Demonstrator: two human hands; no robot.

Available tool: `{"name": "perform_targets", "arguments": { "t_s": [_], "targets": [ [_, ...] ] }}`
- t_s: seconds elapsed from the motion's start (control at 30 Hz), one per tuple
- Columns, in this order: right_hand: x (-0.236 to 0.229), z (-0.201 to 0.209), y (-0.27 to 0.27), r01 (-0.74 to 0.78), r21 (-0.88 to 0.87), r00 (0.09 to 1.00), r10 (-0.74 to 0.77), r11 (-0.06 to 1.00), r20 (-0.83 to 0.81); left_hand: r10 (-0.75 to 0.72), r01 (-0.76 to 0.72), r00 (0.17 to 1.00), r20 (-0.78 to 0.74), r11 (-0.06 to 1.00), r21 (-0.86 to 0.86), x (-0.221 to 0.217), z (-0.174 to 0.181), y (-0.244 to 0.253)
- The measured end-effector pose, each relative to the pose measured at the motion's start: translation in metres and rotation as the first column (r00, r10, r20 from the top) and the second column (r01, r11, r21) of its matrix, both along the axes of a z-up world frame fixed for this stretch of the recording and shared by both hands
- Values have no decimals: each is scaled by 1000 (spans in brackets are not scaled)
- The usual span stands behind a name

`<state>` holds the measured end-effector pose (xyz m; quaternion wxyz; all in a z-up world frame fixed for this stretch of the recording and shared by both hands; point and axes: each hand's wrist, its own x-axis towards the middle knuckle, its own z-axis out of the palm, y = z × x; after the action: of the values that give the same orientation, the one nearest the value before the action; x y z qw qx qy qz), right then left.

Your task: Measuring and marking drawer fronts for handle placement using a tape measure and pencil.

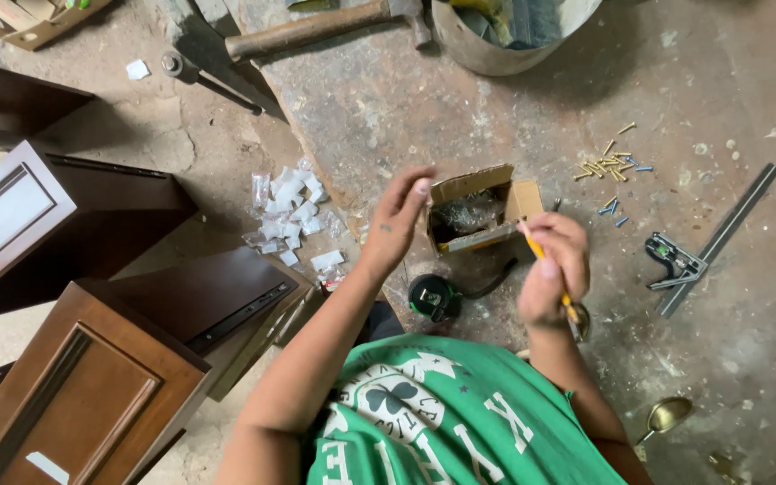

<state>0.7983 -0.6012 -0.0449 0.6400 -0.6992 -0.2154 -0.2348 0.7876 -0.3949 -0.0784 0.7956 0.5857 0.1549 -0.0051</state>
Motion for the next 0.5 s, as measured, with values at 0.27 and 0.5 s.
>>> {"name": "perform_targets", "arguments": {
  "t_s": [0.27,0.5],
  "targets": [
    [-76,19,10,-193,-245,949,117,950,-293,-558,367,814,-160,281,886,-121,-44,-18],
    [-133,19,50,-314,-470,877,63,825,-476,-551,362,806,-216,170,917,-125,-73,-19]
  ]
}}
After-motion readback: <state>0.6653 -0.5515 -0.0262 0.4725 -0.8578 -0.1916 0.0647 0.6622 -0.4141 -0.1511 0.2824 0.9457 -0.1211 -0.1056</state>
